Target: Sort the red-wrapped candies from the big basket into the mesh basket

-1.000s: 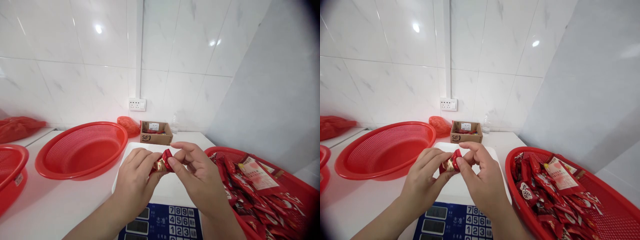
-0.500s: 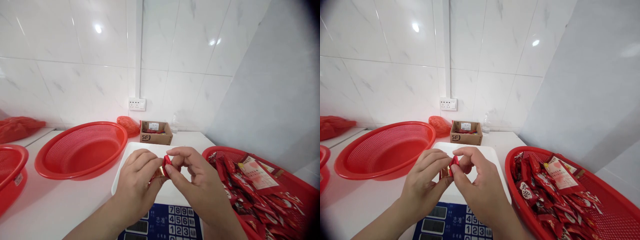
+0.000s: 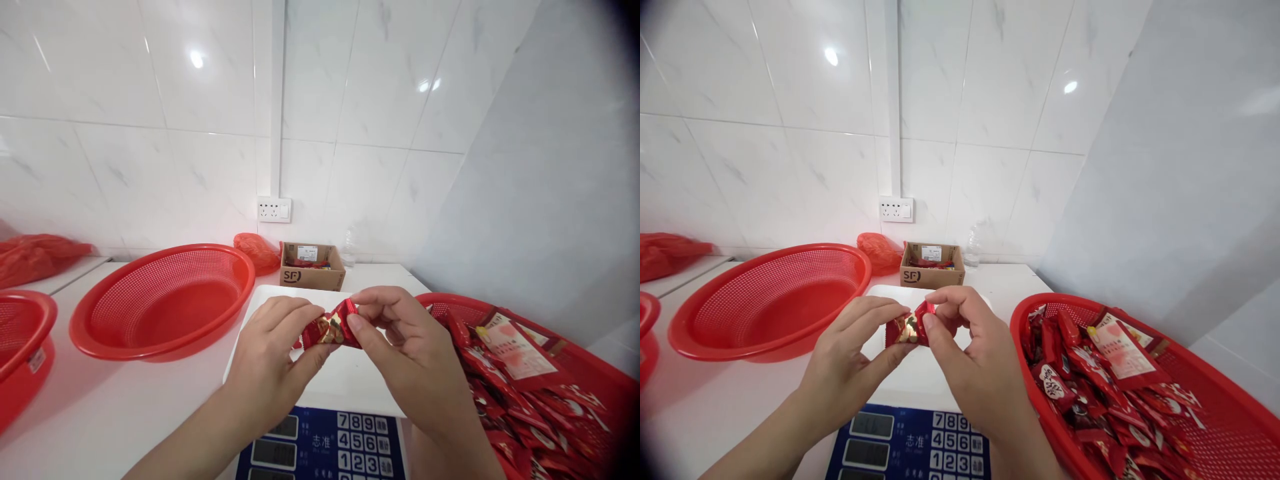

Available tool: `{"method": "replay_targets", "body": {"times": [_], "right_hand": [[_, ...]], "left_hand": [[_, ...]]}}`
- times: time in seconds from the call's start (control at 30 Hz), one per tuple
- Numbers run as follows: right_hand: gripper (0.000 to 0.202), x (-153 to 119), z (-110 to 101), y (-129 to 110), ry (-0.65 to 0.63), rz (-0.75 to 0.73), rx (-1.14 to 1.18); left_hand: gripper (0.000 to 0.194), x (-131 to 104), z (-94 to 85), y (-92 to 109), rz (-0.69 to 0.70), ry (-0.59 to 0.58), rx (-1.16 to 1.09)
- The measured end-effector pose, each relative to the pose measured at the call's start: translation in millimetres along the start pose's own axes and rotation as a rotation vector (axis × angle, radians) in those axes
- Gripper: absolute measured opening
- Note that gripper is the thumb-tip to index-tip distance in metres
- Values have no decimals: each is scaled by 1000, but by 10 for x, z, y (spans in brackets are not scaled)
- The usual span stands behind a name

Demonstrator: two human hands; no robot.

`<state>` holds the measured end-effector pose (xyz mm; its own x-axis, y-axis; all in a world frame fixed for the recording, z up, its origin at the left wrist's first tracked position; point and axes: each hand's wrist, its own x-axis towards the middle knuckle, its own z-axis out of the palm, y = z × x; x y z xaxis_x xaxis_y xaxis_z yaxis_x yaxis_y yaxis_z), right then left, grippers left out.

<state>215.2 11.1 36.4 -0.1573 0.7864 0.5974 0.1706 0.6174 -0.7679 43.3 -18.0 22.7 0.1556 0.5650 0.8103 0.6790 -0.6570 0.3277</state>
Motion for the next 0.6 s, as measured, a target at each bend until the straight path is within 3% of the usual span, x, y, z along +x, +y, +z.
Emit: {"method": "replay_targets", "body": {"times": [0.3, 0.5, 0.53, 0.6], "right_hand": [[9, 15, -31, 43, -24, -13, -4], [8, 17, -100, 69, -63, -19, 87], [11, 22, -115, 66, -89, -13, 116], [36, 40, -130, 50, -154, 19, 167]], "left_hand": [[19, 11, -23, -6, -44, -57, -15], [15, 29, -50, 31, -19, -16, -106], [16, 33, -59, 47, -58, -14, -140], [15, 41, -79, 79, -182, -37, -239]]}}
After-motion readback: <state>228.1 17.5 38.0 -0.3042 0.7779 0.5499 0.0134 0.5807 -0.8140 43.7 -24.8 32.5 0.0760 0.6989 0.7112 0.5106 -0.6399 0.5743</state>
